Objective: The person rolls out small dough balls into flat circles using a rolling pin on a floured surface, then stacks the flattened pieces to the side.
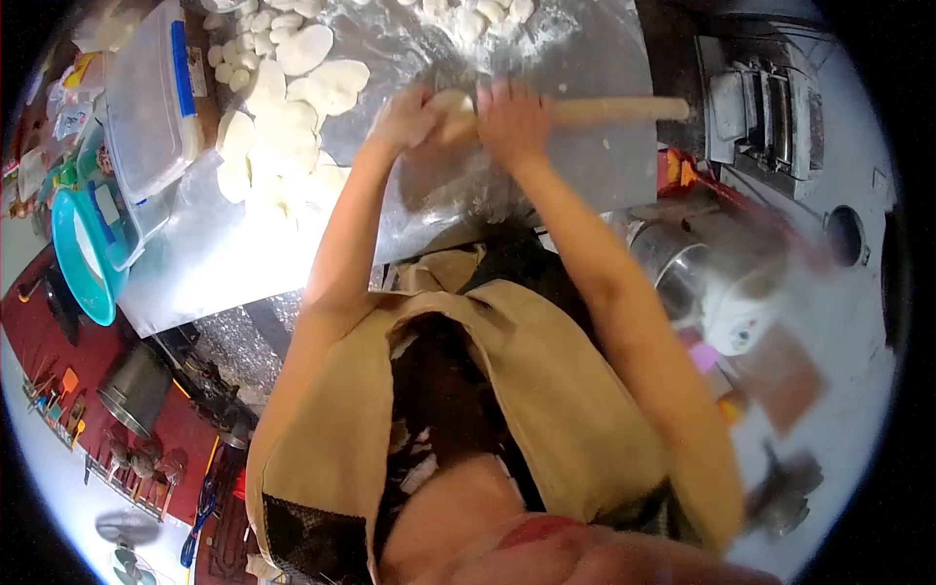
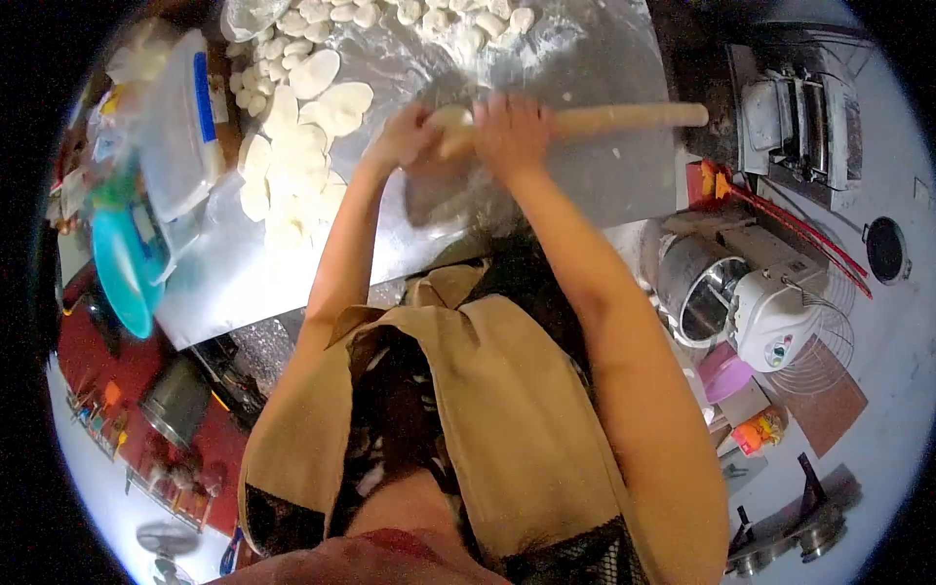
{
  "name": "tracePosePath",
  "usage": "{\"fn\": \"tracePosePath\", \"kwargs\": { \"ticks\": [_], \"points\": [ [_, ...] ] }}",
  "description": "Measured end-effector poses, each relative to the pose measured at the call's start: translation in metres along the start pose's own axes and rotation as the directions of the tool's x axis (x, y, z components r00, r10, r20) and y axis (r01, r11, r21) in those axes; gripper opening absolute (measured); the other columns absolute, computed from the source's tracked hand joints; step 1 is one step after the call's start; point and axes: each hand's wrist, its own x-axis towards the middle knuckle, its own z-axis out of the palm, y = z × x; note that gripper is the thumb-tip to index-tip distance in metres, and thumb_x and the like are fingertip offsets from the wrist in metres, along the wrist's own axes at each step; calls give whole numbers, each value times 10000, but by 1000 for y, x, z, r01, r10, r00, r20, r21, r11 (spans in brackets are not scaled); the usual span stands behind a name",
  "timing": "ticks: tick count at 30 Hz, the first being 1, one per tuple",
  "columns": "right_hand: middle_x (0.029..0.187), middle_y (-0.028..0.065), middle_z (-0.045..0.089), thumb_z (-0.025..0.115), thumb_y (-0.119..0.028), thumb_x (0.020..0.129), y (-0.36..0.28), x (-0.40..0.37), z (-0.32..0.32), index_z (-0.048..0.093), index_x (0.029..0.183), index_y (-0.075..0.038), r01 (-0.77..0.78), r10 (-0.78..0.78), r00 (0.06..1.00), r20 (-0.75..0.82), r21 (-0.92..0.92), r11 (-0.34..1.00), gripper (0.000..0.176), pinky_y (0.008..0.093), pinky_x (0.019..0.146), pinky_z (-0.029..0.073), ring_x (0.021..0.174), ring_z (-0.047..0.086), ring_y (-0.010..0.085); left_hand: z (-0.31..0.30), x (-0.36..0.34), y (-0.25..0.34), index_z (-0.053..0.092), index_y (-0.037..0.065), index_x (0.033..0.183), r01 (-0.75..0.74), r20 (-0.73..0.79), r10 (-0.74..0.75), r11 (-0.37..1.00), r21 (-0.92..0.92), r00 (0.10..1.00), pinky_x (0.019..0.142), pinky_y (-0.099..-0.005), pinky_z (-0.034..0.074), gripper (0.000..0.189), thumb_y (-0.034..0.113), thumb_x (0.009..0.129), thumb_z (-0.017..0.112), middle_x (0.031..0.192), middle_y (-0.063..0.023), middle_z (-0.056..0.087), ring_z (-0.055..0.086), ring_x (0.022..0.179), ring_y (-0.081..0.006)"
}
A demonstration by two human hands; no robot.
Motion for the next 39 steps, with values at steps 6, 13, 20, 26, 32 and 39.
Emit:
{"fn": "tracePosePath", "kwargs": {
  "ticks": [6, 13, 20, 26, 32, 39],
  "points": [
    [1031, 214, 572, 423, -398, 908, -4, 35, -8, 578, 945, -54, 13, -33, 953, 301, 71, 997, 379, 511, 860, 413, 966, 557, 349, -12, 19, -20, 653, 0, 867, -45, 63, 43, 998, 44, 997, 680, -361, 488, 254, 240, 785, 638, 801, -178, 659, 646, 754, -252],
    [817, 123, 562, 519, -323, 861, -23, 51, 22, 562, 874, -89, 35, 5, 970, -242, 164, 986, 239, 506, 744, 429, 753, 590, 307, -12, 30, -14, 675, 63, 865, 63, -6, -63, 994, 87, 998, 719, -433, 494, 251, 283, 765, 604, 851, -195, 650, 629, 830, -357],
    [863, 124, 568, 497, -342, 877, -7, -7, 10, 558, 847, -80, 233, -236, 926, -294, -46, 971, 271, 424, 727, 430, 808, 564, 293, -8, -28, -24, 665, 27, 913, 94, -27, -98, 987, -129, 995, 687, -388, 481, 253, 240, 791, 602, 836, -212, 640, 639, 779, -319],
    [839, 122, 563, 509, -341, 856, -23, 41, 8, 565, 822, -92, 337, -334, 919, -208, -18, 941, 258, 455, 740, 395, 780, 548, 280, -33, 5, -32, 667, 47, 952, 38, 58, -42, 997, 71, 997, 688, -400, 492, 271, 252, 782, 615, 808, -210, 644, 647, 749, -320],
    [827, 114, 553, 490, -364, 872, -35, 49, 22, 570, 846, -78, 164, -157, 973, -167, 28, 986, 298, 451, 727, 370, 778, 532, 286, -2, -8, -29, 680, 74, 934, 77, -75, -70, 991, 105, 995, 693, -422, 496, 262, 281, 827, 560, 841, -202, 645, 637, 794, -361],
    [829, 125, 530, 502, -370, 875, -12, -15, 16, 559, 881, -84, 327, -311, 928, -205, 47, 944, 291, 446, 720, 360, 774, 521, 297, -16, -38, -45, 675, 22, 910, 154, -72, -168, 973, -172, 983, 640, -375, 496, 246, 226, 782, 627, 777, -190, 654, 655, 698, -228]
  ]
}}
